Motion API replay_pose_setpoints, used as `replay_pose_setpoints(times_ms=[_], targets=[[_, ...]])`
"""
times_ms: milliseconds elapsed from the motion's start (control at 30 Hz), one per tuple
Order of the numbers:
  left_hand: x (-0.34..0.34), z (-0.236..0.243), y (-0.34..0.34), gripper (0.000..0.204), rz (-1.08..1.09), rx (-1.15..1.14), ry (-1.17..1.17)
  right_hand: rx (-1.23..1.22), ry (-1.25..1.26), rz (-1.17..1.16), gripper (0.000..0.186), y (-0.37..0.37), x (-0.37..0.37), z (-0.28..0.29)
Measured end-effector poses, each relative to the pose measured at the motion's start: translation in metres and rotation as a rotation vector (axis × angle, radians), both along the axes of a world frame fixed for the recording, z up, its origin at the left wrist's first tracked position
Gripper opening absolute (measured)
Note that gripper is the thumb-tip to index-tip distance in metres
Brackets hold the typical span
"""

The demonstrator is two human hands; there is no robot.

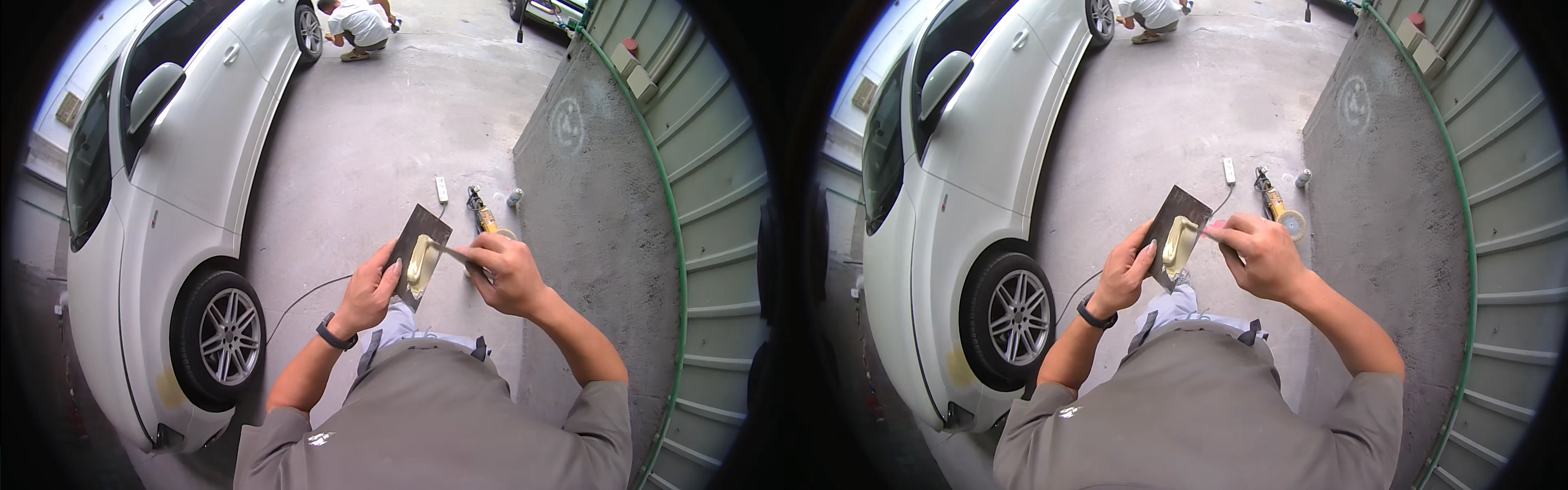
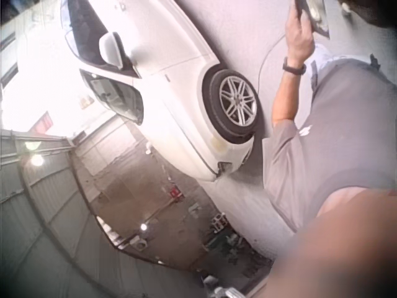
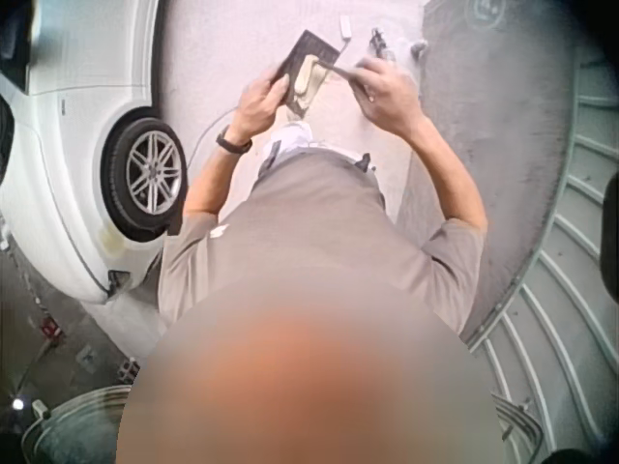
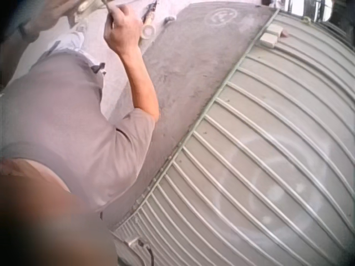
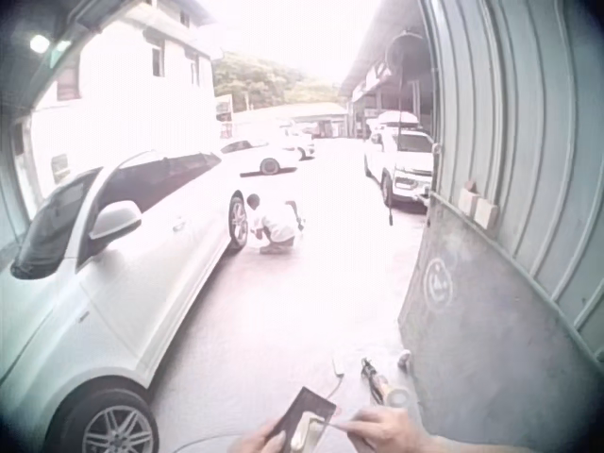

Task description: The person prepares and applies body filler to a white car's rear quarter panel. They mix filler with hardener on a metal spreader, then use a second spreader to apply and smooth the filler over a taped-off area on the car's body.

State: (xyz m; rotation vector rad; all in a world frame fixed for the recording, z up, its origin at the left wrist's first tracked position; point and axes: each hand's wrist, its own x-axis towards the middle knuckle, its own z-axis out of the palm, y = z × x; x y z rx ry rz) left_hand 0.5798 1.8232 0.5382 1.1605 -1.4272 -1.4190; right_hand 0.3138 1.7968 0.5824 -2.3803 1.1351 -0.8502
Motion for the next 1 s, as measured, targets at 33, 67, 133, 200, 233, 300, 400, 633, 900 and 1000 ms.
replay_pose_setpoints(times_ms=[33, 67, 133, 200, 233, 300, 400, 633, 900, 1000], targets=[[0.003, -0.002, -0.022, 0.043, -0.034, 0.018, -0.052, -0.052, 0.023, -0.044, 0.032, -0.016, 0.008, 0.000], [0.006, -0.003, -0.050, 0.043, -0.042, -0.010, -0.006, -0.073, 0.029, 0.027, 0.035, -0.033, 0.019, -0.001], [0.019, 0.002, -0.106, 0.043, -0.059, -0.079, 0.066, -0.014, 0.140, 0.223, 0.037, -0.064, 0.031, 0.005], [0.032, 0.009, -0.150, 0.043, -0.100, -0.013, 0.040, -0.006, 0.023, 0.159, 0.036, -0.108, 0.028, 0.015], [0.039, 0.012, -0.171, 0.044, -0.139, -0.032, -0.035, -0.005, 0.029, 0.044, 0.036, -0.132, 0.032, 0.016], [0.046, 0.015, -0.212, 0.044, -0.163, -0.042, -0.017, -0.062, 0.042, -0.114, 0.036, -0.178, 0.043, 0.014], [0.063, 0.012, -0.283, 0.044, -0.115, -0.033, -0.095, 0.047, 0.107, 0.252, 0.037, -0.238, 0.068, -0.003], [0.097, -0.001, -0.414, 0.044, 0.186, 0.018, -0.233, 0.021, -0.049, 0.402, 0.029, -0.448, 0.104, -0.040], [0.097, 0.014, -0.576, 0.044, 0.364, -0.001, -0.140, 0.011, -0.068, 0.540, 0.027, -0.644, 0.119, -0.018], [0.095, 0.012, -0.630, 0.043, 0.370, -0.029, -0.096, 0.050, -0.112, 0.637, 0.034, -0.701, 0.108, -0.017]])
